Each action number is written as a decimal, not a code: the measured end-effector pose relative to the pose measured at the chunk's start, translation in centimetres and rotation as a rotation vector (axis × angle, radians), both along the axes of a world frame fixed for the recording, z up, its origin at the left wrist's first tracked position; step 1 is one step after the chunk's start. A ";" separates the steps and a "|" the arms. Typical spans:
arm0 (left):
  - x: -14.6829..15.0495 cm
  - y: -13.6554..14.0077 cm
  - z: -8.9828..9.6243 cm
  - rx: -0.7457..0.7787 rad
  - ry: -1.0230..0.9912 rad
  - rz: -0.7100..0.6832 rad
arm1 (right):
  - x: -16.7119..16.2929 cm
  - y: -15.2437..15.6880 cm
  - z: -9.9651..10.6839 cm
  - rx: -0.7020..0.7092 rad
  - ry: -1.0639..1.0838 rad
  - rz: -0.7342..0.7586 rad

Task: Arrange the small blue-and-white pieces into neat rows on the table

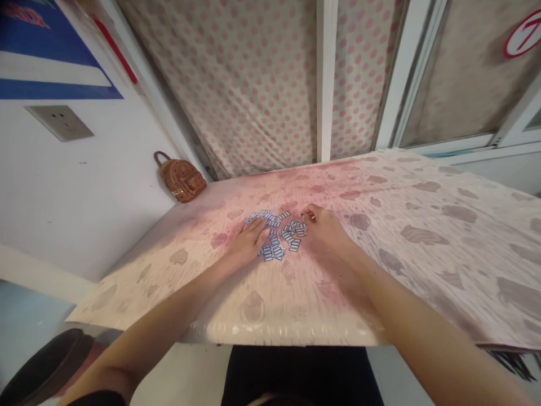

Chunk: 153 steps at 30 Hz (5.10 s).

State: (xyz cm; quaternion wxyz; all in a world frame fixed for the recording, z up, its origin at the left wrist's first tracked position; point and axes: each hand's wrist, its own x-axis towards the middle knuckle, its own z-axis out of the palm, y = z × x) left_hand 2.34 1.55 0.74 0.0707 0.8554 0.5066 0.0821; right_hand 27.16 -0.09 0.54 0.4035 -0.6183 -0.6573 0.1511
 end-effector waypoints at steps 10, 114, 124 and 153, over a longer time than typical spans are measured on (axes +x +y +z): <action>3.9 -1.3 -0.6 -0.111 0.057 -0.282 | 0.3 0.2 -0.4 -0.016 0.010 0.000; 1.4 4.6 1.0 -0.077 -1.009 0.134 | -2.1 1.6 0.8 0.025 -0.024 -0.009; 1.2 4.0 1.7 -0.035 -0.939 0.164 | -4.5 1.0 -0.2 -0.090 -0.358 0.199; 1.4 4.2 0.9 -0.063 -0.897 0.164 | -5.1 0.5 -0.1 -0.159 -0.423 0.140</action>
